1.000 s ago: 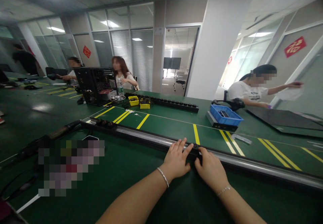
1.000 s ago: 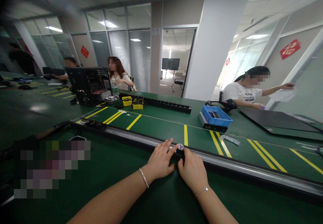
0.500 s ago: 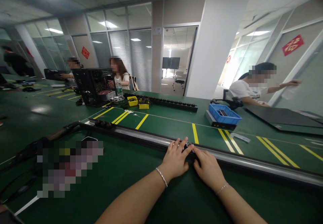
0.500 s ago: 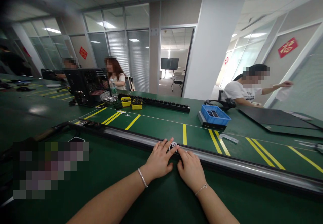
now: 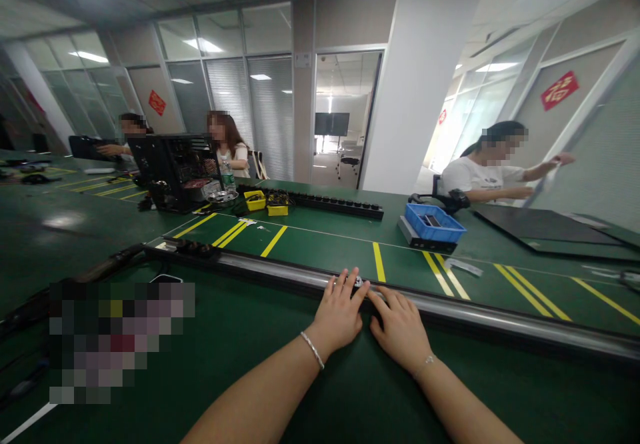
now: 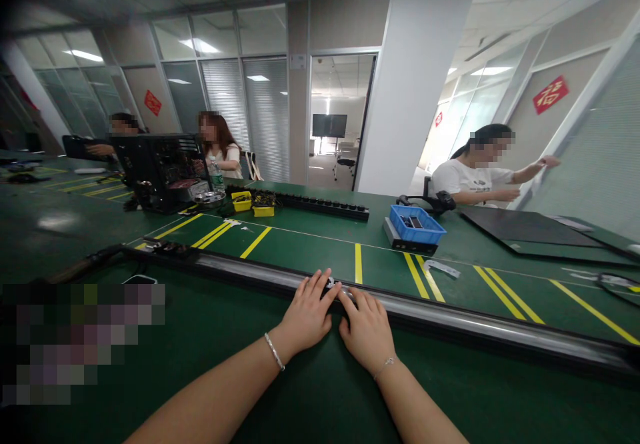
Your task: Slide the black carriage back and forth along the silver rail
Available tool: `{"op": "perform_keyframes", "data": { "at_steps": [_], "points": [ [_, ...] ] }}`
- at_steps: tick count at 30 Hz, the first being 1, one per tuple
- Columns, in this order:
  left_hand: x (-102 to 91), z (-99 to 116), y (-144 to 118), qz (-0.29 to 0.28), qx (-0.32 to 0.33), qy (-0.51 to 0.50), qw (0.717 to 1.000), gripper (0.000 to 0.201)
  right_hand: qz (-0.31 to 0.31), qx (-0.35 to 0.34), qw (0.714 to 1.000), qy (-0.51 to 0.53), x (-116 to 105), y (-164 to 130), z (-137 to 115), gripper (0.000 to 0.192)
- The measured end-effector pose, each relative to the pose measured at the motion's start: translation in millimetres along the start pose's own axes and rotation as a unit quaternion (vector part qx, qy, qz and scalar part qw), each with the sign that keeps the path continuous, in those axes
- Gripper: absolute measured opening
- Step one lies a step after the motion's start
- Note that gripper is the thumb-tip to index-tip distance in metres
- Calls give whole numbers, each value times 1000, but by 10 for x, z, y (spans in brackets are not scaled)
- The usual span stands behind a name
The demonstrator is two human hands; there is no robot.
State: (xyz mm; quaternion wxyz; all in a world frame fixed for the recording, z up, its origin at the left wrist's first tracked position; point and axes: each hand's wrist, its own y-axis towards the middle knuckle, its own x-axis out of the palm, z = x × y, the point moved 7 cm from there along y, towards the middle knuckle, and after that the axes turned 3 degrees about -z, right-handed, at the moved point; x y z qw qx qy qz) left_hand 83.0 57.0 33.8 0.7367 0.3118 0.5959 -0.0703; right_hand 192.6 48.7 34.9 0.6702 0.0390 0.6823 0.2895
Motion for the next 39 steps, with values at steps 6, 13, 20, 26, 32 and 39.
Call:
{"op": "perform_keyframes", "data": {
  "at_steps": [6, 13, 20, 26, 32, 39],
  "points": [
    [-41, 51, -7, 3, 19, 47, 999, 56, 33, 44, 998, -36, -1, -5, 166, 43],
    [-68, -17, 13, -34, -30, 104, 994, 53, 16, 42, 998, -35, 7, -4, 185, 39],
    [-103, -162, 6, -68, -114, 163, 978, 55, 16, 43, 998, -33, 4, 0, 187, 37],
    [-134, -235, 18, -122, -131, 191, 965, 70, 4, 51, 998, -32, 22, 1, 196, 35],
    [-235, -463, -12, -167, -160, 159, 960, 84, -5, 57, 998, -20, 29, 2, 200, 31],
    [-332, -806, -55, -208, -203, 127, 948, 75, -6, 57, 998, -19, 4, 8, 191, 28]
  ]
}}
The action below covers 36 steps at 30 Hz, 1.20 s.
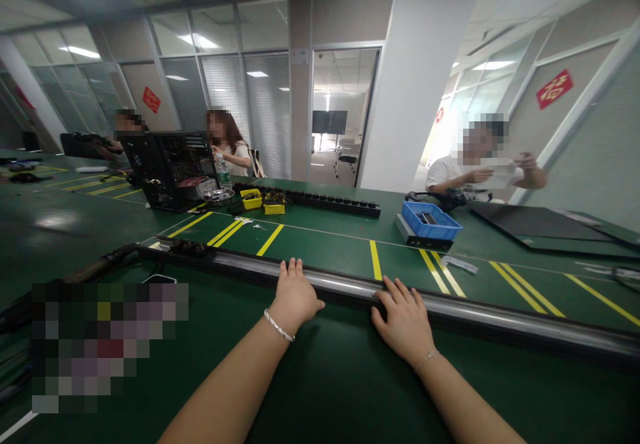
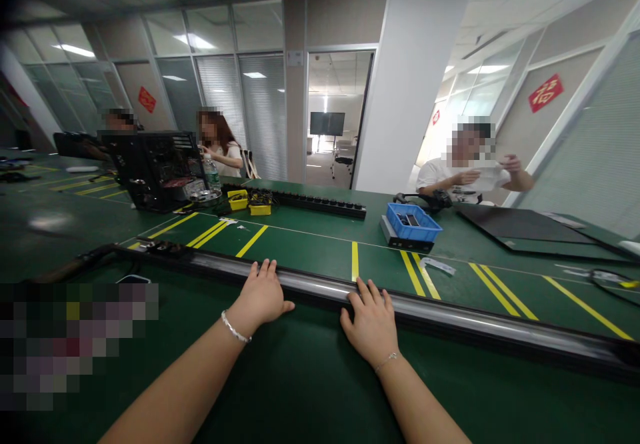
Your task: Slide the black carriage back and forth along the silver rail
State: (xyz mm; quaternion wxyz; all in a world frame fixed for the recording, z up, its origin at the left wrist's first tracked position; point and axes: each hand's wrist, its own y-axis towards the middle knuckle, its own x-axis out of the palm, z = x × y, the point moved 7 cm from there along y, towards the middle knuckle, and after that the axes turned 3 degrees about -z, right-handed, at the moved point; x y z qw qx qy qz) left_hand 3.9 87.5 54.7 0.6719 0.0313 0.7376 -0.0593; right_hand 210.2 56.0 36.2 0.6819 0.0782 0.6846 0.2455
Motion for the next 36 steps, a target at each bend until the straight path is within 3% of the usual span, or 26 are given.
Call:
{"op": "perform_keyframes", "data": {
  "at_steps": [8, 17, 24, 31, 36],
  "points": [
    [-30, -302, 19, -103, -59, 31, 992, 76, -3, 0, 1000, -3, -3, 2, -2, 30],
    [-50, -495, 33, -138, -71, 42, 987, 81, -9, 3, 1000, 5, -10, 3, -8, 30],
    [-39, -722, 73, -176, -77, -14, 981, 83, -11, 8, 1000, 8, -1, 2, 0, 30],
    [10, -1035, 143, -138, -140, -68, 978, 71, -12, 7, 1000, 7, 9, 0, 7, 31],
    [40, -1137, 153, -139, -158, -73, 975, 67, -16, 9, 1000, 10, 10, -1, 11, 31]
  ]
}}
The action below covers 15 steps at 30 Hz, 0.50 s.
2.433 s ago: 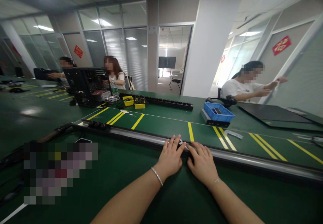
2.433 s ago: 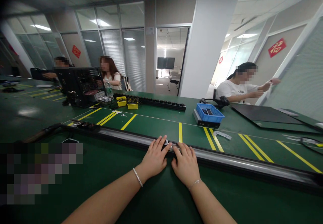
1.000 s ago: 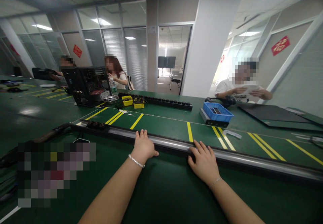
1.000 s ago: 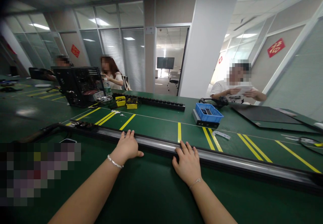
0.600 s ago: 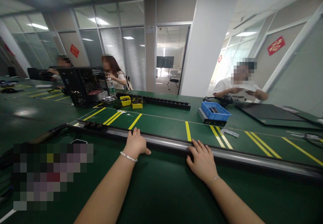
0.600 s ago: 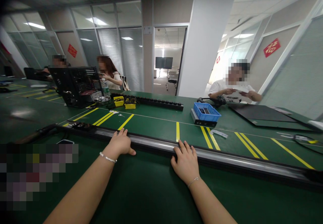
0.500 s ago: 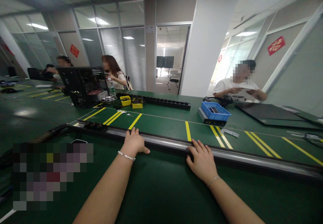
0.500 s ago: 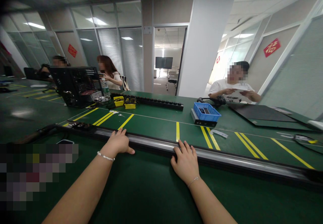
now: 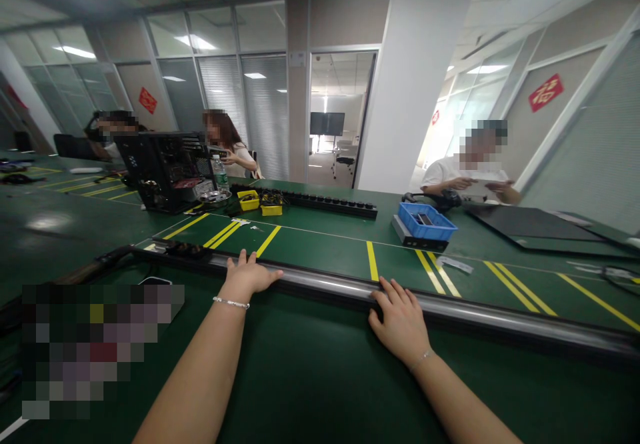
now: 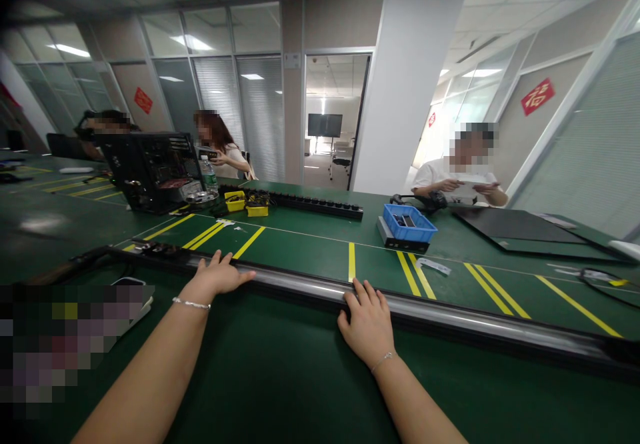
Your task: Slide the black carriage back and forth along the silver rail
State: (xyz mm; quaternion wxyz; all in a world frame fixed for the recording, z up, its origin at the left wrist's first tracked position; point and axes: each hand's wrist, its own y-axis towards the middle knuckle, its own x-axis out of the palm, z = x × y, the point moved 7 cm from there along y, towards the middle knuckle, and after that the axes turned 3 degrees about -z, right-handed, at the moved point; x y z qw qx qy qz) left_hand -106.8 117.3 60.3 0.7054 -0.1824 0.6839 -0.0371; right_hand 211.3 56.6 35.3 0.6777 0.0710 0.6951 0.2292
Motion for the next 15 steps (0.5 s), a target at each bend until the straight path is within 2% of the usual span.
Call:
{"op": "perform_keyframes", "data": {
  "at_steps": [4, 8, 15],
  "points": [
    [1, -71, 39, 1, -8, -2, 1000, 67, -5, 0, 1000, 2, -3, 0, -2, 30],
    [19, -180, 84, 3, -44, -3, 999, 68, -7, 0, 1000, 2, -8, 3, -4, 30],
    [-6, -255, 101, 43, -92, 4, 995, 73, -3, 2, 1000, 1, -31, 2, -14, 30]
  ]
}}
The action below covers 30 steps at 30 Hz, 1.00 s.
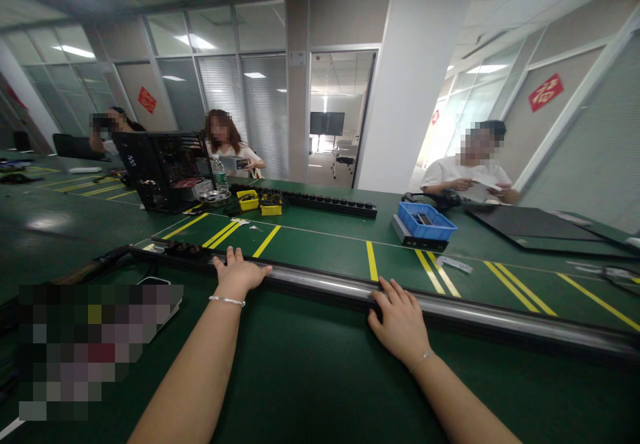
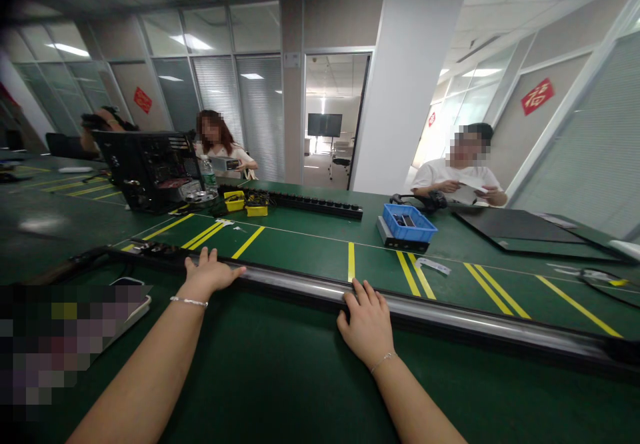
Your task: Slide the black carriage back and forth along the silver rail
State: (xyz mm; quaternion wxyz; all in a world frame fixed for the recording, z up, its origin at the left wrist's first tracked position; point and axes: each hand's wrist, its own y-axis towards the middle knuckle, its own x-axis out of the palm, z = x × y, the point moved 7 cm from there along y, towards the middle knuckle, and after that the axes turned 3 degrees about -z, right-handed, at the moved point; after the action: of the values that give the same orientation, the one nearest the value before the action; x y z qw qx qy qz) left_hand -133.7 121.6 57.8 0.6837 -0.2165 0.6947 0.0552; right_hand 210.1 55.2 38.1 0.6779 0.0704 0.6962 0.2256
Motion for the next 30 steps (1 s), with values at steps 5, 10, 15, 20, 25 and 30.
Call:
{"op": "perform_keyframes", "data": {
  "at_steps": [5, 10, 15, 20, 25, 30],
  "points": [
    [26, -128, 63, 15, -43, -1, 999, 77, 0, -2, 1000, 1, 3, 5, 2, 30],
    [4, -227, 105, 75, -65, -44, 994, 72, 3, -5, 1000, 2, 8, 5, 7, 29],
    [13, -206, 85, 80, -59, -76, 992, 65, 1, -4, 1000, 6, 16, 7, 11, 30],
    [30, -140, 91, 69, -11, -112, 991, 69, 1, -7, 1000, 6, -6, 6, 1, 30],
    [98, -277, 202, 75, -31, -139, 987, 71, 1, -8, 1000, 5, -9, 5, 1, 29],
    [102, -434, 280, 126, -45, -166, 977, 71, 1, -7, 1000, 4, 7, 7, 8, 29]
  ]
}}
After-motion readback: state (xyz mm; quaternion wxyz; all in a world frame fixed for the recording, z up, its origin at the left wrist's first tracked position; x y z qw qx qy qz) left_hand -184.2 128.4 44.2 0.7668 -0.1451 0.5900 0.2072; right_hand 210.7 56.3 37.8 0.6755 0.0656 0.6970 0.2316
